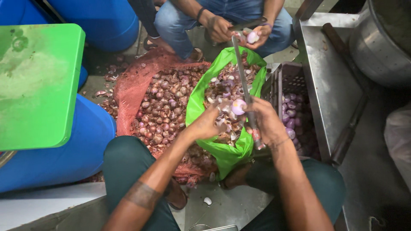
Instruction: The person peels red onions using a knife, removing the outer skin and placing the peeled onions into a green bag. The person works alongside another person who is also peeling onions.
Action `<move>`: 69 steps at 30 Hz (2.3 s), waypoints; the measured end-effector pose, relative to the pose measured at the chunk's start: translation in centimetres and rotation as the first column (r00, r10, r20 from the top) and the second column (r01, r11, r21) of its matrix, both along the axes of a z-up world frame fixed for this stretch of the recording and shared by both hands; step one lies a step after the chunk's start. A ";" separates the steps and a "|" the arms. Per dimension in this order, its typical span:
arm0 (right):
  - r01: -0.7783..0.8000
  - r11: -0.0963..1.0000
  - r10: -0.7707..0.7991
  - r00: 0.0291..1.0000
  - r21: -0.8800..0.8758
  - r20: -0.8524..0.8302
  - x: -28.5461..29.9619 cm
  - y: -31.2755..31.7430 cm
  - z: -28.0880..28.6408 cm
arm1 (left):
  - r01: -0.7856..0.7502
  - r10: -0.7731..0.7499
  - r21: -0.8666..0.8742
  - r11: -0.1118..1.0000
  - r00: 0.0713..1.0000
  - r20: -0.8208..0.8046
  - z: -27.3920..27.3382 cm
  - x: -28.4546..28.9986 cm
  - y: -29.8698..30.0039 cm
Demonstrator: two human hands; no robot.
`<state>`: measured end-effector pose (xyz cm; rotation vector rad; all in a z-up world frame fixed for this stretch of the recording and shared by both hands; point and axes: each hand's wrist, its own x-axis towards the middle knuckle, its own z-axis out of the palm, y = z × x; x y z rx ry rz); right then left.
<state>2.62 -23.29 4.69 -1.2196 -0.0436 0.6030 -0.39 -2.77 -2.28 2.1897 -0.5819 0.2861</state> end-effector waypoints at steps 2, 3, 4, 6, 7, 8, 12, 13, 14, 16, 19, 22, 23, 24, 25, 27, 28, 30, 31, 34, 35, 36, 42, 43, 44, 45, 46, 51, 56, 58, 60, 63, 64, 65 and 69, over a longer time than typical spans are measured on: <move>-0.028 0.998 0.029 0.999 0.062 -0.021 0.0 -0.3 0.2 | -0.072 0.071 -0.025 0.997 0.997 -0.022 1.0 -0.8 0.2; -0.026 0.998 0.027 1.000 0.055 -0.007 -0.1 -0.3 0.3 | -0.108 0.107 -0.034 0.994 0.994 -0.036 1.8 -1.3 0.5; -0.024 0.999 0.024 1.000 0.048 0.006 -0.1 -0.4 0.3 | -0.124 0.100 -0.158 0.980 0.984 -0.148 2.6 -1.6 0.8; -0.015 0.999 0.015 1.000 0.029 0.014 -0.1 -0.5 0.2 | -0.181 0.033 -0.380 0.907 0.931 -0.365 4.6 -2.1 1.7; -0.014 1.000 0.014 1.000 0.011 0.009 -0.1 -0.4 0.1 | -0.117 0.032 -0.346 0.931 0.970 -0.242 5.4 -2.4 1.9; -0.013 1.000 0.013 1.000 -0.007 0.004 -0.1 -0.3 -0.1 | -0.056 0.022 -0.303 0.951 0.993 -0.116 6.1 -2.6 2.1; -0.015 0.996 0.016 1.000 -0.087 0.007 -0.3 0.7 -0.6 | -0.059 0.014 -0.321 0.945 0.990 -0.143 7.3 -2.9 1.7; -0.005 0.995 0.006 1.000 -0.095 0.012 -0.5 1.0 -0.7 | -0.081 0.036 -0.322 0.943 0.989 -0.143 7.3 -2.8 1.6; 0.005 0.995 -0.003 1.000 -0.103 0.017 -0.6 1.2 -0.8 | -0.103 0.059 -0.323 0.941 0.988 -0.144 7.3 -2.7 1.4; 0.050 0.991 -0.042 0.997 -0.127 0.063 -0.9 1.7 -0.9 | -0.125 0.095 -0.324 0.938 0.990 -0.107 6.9 -2.4 1.3; 0.081 0.984 -0.061 0.990 -0.160 0.126 -1.2 2.1 -1.4 | -0.145 0.128 -0.323 0.935 0.989 -0.074 5.9 -2.5 1.5; 0.079 0.976 -0.042 0.983 -0.204 0.180 -1.1 2.4 -1.8 | -0.168 0.132 -0.337 0.927 0.983 -0.126 5.2 -2.4 1.8; 0.080 0.972 -0.036 0.980 -0.221 0.195 -1.1 2.4 -1.9 | -0.167 0.132 -0.355 0.920 0.984 -0.121 5.0 -2.2 1.6; 0.065 0.971 -0.025 0.984 -0.229 0.174 -1.2 2.4 -1.9 | -0.165 0.131 -0.372 0.913 0.985 -0.116 5.0 -2.0 1.5; 0.049 0.970 -0.012 0.988 -0.236 0.155 -1.2 2.5 -2.0 | -0.198 0.157 -0.357 0.913 0.978 -0.138 5.0 -1.9 1.5; 0.046 0.970 -0.016 0.992 -0.239 0.129 -1.4 2.6 -1.9 | -0.264 0.214 -0.325 0.908 0.960 -0.182 5.1 -1.8 1.5; 0.060 0.970 -0.031 0.992 -0.236 0.123 -1.6 2.6 -1.8 | -0.271 0.156 -0.386 0.882 0.940 -0.304 5.2 -1.9 1.6; 0.077 0.976 -0.050 0.990 -0.205 0.134 -1.4 2.6 -1.4 | -0.306 0.011 -0.495 0.814 0.859 -0.512 5.5 -2.1 1.8; 0.086 0.980 -0.060 0.987 -0.181 0.147 -1.3 2.4 -1.1 | -0.271 -0.012 -0.510 0.816 0.875 -0.484 5.6 -2.3 1.7; 0.115 0.975 -0.078 0.978 -0.188 0.193 -1.3 2.0 -0.5 | -0.206 -0.091 -0.581 0.788 0.893 -0.441 5.4 -2.5 1.4; 0.121 0.972 -0.078 0.975 -0.202 0.209 -1.3 2.0 -0.4 | -0.217 -0.122 -0.622 0.752 0.882 -0.455 5.1 -2.4 1.3; 0.118 0.974 -0.076 0.975 -0.195 0.209 -1.4 2.1 -0.3 | -0.229 -0.153 -0.661 0.715 0.871 -0.466 4.7 -2.3 1.3; 0.164 0.947 -0.112 0.974 -0.276 0.197 -2.0 3.3 -0.4 | -0.165 -0.028 -0.673 0.721 0.963 -0.266 2.1 -1.0 1.2; 0.171 0.956 -0.130 0.975 -0.238 0.180 -2.0 3.3 -0.4 | -0.200 0.002 -0.651 0.732 0.957 -0.292 1.8 -0.8 1.2; 0.178 0.964 -0.147 0.976 -0.199 0.162 -2.0 3.3 -0.4 | -0.235 0.033 -0.628 0.742 0.948 -0.316 1.6 -0.7 1.3; 0.141 0.979 -0.122 0.984 -0.145 0.132 -1.9 3.2 -0.4 | -0.273 0.066 -0.603 0.750 0.937 -0.342 1.5 -0.8 1.4; 0.105 0.990 -0.096 0.990 -0.089 0.103 -1.8 2.9 -0.3 | -0.291 0.086 -0.603 0.743 0.935 -0.344 1.5 -0.8 1.6; -0.015 0.997 0.017 1.000 0.070 -0.017 -1.5 2.1 -0.1 | -0.369 0.195 -0.582 0.724 0.920 -0.340 2.3 -0.3 2.3; -0.063 0.988 0.069 0.997 0.143 -0.036 -1.2 1.5 0.3 | -0.363 0.131 -0.575 0.733 0.905 -0.405 3.0 -0.3 3.1; -0.057 0.966 0.084 0.992 0.250 -0.096 -1.1 1.4 0.7 | -0.263 0.125 -0.484 0.835 0.946 -0.299 3.1 -0.5 3.4; -0.051 0.957 0.086 0.990 0.285 -0.114 -1.0 1.2 1.1 | -0.088 0.051 -0.388 0.918 0.993 -0.104 2.7 -0.9 3.2; -0.010 0.991 0.015 0.999 0.132 -0.041 -1.1 1.0 1.4 | 0.032 -0.136 -0.387 0.921 0.960 -0.244 1.0 -1.6 2.1; 0.030 0.999 -0.030 0.999 0.015 0.016 -1.1 0.7 1.5 | 0.036 -0.105 -0.270 0.962 0.964 -0.245 0.2 -1.8 1.7; 0.072 0.993 -0.065 0.995 -0.097 0.081 -0.9 0.5 1.8 | 0.034 -0.069 -0.146 0.989 0.968 -0.240 -0.7 -1.9 1.4; 0.410 0.561 0.038 0.855 -0.719 0.517 -0.4 -2.5 2.4 | 0.005 0.027 0.099 0.995 0.948 -0.316 -4.3 -1.2 1.9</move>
